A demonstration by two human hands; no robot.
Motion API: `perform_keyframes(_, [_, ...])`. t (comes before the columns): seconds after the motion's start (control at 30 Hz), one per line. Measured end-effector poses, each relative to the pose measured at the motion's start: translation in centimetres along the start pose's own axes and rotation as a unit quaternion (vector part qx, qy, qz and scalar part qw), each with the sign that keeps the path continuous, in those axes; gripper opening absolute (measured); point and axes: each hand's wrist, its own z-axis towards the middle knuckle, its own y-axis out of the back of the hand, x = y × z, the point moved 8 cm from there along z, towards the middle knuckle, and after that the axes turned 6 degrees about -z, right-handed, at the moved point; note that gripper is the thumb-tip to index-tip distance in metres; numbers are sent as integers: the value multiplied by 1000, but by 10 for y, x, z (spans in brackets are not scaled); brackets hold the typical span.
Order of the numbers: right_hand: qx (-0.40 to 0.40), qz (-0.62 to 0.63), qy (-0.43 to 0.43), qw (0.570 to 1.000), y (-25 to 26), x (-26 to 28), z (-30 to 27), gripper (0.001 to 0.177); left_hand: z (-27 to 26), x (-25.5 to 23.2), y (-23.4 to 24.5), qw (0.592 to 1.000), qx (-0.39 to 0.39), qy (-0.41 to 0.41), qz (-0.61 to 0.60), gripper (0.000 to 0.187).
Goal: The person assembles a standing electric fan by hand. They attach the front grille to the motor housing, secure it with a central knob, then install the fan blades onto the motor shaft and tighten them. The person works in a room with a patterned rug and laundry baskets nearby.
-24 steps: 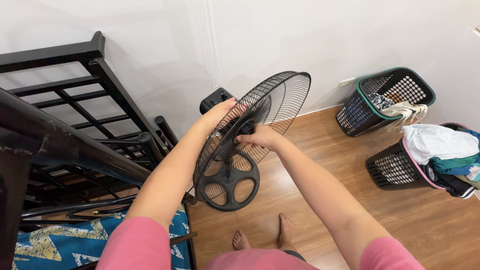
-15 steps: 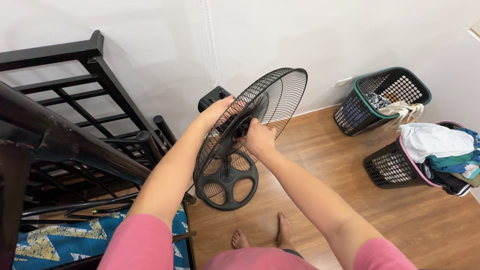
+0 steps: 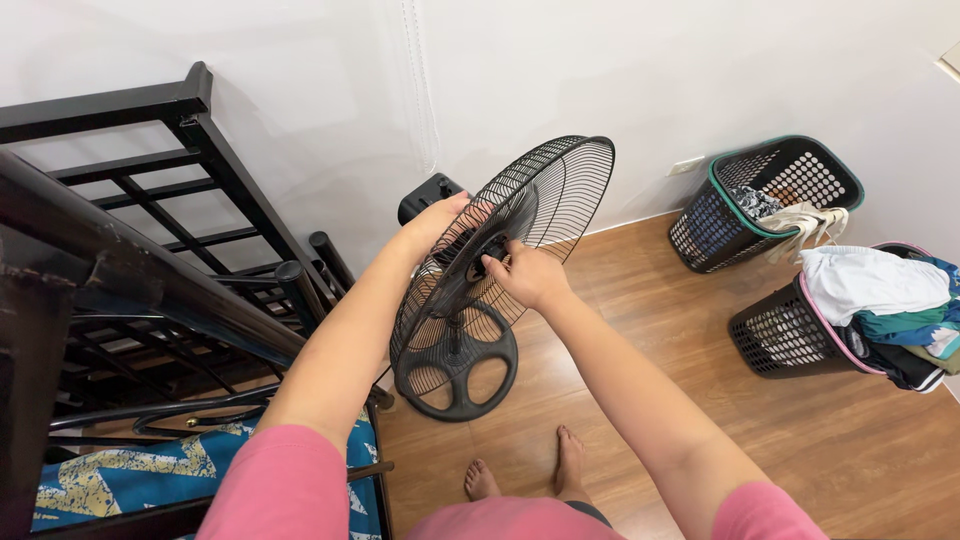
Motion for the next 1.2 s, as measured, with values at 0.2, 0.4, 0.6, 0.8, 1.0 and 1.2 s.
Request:
perform_keyframes(0.2, [4,21,14,1000,-11,-6,9,68,5,2,0,999,7,-32,9,42])
perform_keyframes(0.4, [122,318,-47,939,-68,-48,40,69,24,29,14,999,-15,-7,-34,57])
perform_keyframes(0.6, [166,489,-131,846,-141,-78,26,79,29,30,11,982,-1,-78,172,50])
perform_keyframes(0.8, [201,500,-167,826,-108,-75,20,73,14,20,9,1000,-4,0,-12,39])
perform_keyframes(1.0, [172,255,-53,950,-46,-41,34,70,6,2,4,999,-19,-3,-34,31])
perform_keyframes(1.2, [113,290,-7,950,-51,-34,40,66,11,9,4,998,-7,7,-55,28])
